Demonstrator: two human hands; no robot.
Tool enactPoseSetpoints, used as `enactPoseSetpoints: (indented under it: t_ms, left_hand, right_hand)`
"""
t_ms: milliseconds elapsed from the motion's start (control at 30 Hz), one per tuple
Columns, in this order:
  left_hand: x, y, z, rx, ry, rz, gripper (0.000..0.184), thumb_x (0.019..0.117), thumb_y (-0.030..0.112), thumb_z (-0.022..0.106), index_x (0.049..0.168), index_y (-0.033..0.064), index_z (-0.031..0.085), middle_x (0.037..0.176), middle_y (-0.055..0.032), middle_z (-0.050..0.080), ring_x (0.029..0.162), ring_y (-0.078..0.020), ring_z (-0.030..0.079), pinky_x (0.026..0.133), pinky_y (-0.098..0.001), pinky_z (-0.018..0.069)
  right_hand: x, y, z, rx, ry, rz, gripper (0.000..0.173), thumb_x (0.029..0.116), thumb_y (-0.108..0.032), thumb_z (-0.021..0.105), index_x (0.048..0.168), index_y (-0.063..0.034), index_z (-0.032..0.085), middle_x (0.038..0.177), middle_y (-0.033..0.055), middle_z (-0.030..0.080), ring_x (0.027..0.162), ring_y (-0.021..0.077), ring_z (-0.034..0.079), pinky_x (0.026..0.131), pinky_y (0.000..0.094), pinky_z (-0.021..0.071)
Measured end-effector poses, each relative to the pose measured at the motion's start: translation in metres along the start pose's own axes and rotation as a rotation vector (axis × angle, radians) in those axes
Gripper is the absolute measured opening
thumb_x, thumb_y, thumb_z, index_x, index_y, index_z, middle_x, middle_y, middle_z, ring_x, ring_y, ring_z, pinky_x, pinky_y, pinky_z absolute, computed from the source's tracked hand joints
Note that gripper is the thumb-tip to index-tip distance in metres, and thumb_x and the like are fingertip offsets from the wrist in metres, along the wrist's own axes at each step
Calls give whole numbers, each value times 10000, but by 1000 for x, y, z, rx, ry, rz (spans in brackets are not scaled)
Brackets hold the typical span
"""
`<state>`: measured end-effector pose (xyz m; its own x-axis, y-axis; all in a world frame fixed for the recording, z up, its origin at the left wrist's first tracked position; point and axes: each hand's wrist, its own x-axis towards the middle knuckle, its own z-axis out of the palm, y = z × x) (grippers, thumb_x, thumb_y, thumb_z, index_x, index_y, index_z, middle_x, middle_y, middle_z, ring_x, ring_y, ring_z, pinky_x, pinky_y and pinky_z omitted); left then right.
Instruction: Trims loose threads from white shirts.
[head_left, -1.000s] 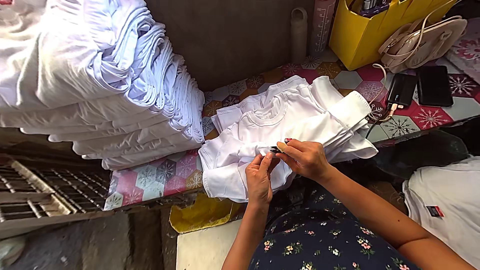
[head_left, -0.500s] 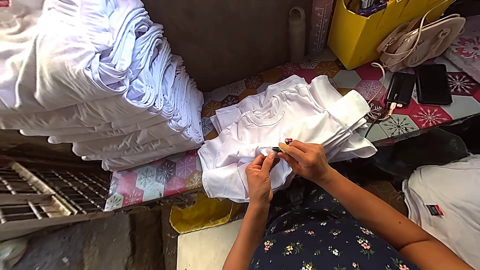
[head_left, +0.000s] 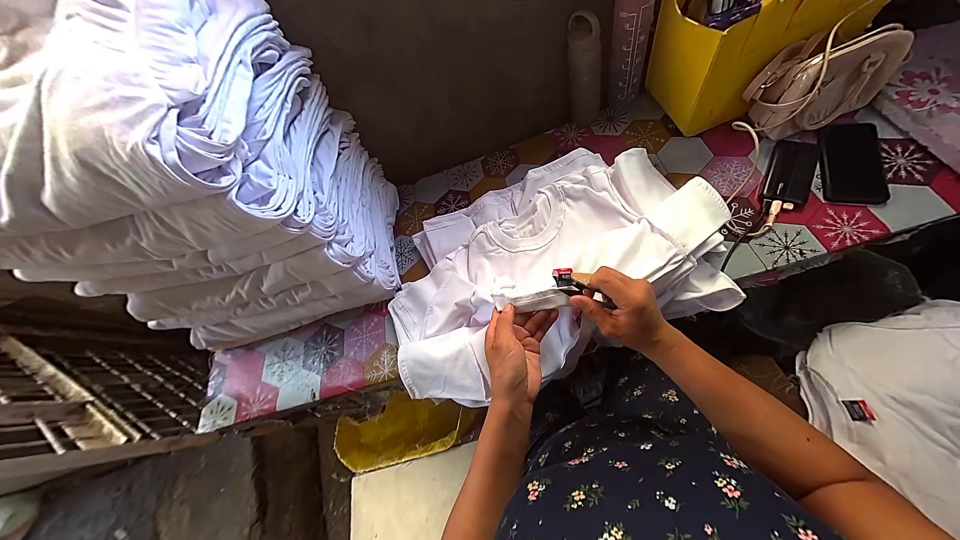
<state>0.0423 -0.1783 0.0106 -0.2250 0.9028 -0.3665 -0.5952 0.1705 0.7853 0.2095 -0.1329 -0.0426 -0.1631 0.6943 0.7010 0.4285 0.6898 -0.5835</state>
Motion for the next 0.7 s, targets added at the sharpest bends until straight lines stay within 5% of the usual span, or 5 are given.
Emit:
enactPoseSetpoints:
  t_ms: [133,233,433,533,700]
  left_hand:
    - [3,7,-31,685,-306,29,364,1096,119,314,1008,-70,613,853,-86,739,799,-155,745,807,-340,627]
    - [27,30,-45,1454,-156,375,470,1091,252,428,871,-24,738,815,-143,725,802,-261,710,783,-492,551]
    - [157,37,-96,1776,-184,310,613,896,271,790,1445,105,573,1560,-242,416,1464,-501,307,1094,-766,255]
    - [172,47,-111,1743,-267,270,398,918,208,767,1260,23,679,1273,-288,613,1242,-500,533,1017,-679,422]
    - [104,97,-160,1252,-154,799,145,916,92,709,959,-42,747,983,-136,728,962,-180,694,916,-382,560]
  right_hand:
    - [-1,16,0,-118,-179,292,438,923,-389,721,1163,-24,742,955,123,740,764,253,701,642,475,568]
    - [-18,46,6,-261,-469,431,517,946,-497,673,1254,-85,720,1089,164,748,902,383,731,734,627,550]
    - [-21,47,8,-303,-502,465,485,978,-459,644,1288,-92,710,1173,143,748,1007,366,732,817,612,548]
    - [-23,50,8,-293,-475,457,465,987,-446,630,1280,-95,716,1178,128,751,1021,344,735,831,598,553]
    - [-26,51,11,-300,-408,431,421,984,-402,636,1238,-82,737,1148,131,760,973,349,747,775,601,562]
